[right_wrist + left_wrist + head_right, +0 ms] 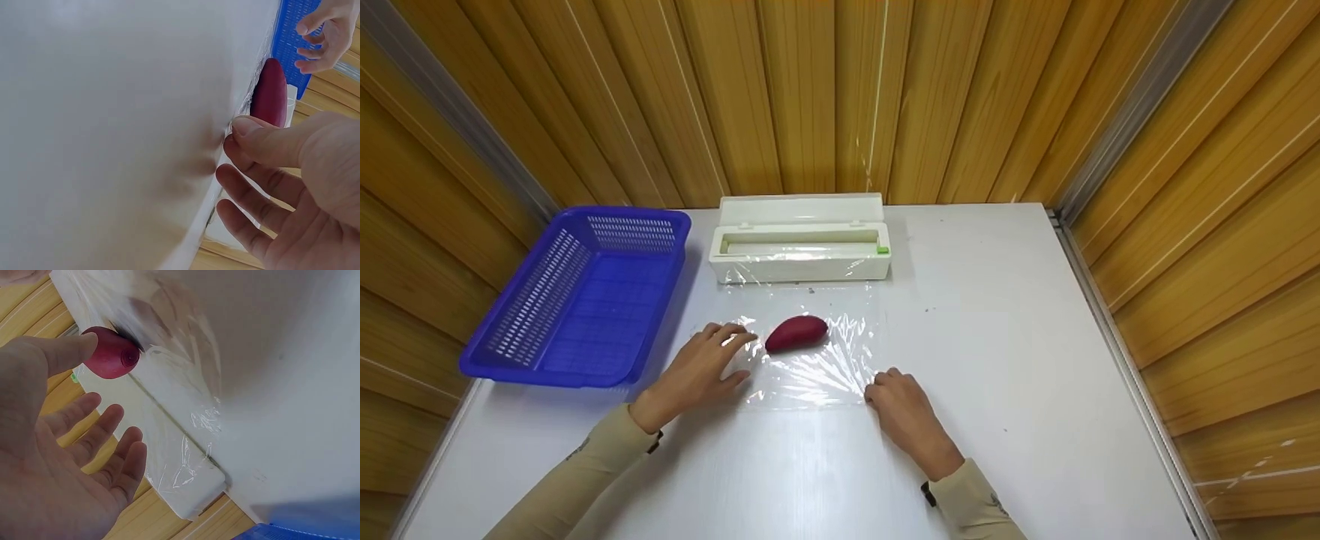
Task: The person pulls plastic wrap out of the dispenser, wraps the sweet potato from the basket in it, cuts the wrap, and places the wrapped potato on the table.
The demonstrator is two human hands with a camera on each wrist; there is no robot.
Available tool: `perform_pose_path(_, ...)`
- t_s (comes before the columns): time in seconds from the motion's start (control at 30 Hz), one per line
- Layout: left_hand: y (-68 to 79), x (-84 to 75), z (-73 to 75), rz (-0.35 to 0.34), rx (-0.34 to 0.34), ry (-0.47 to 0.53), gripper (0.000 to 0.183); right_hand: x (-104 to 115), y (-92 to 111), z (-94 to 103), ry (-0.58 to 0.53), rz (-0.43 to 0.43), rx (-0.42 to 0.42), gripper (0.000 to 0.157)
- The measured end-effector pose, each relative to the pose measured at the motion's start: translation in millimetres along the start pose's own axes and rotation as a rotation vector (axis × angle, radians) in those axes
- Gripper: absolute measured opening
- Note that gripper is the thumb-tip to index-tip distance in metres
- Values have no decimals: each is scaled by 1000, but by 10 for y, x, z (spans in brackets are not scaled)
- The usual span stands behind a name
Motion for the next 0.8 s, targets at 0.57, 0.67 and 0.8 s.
perform_pose_path(0.57, 424, 9, 44, -86, 66, 55, 49, 16, 6, 10, 4, 29, -93, 17)
perform_pose_path(0.67, 481, -3, 39, -83, 75, 72, 50, 17, 10, 8, 6, 24, -92, 17)
perform_pose_path(0.8, 546, -20, 34, -61, 83, 113, 46, 26, 19, 2, 11, 15, -80, 16)
Point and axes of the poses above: each hand's wrist, its own y-axis away from the middle knuckle, its own z-axis out of the back of the hand, x = y × z, the point moved 1 cm from there along -y, towards the middle knuckle, and after that the axes turned 11 degrees about -z, right-handed, at the moved point
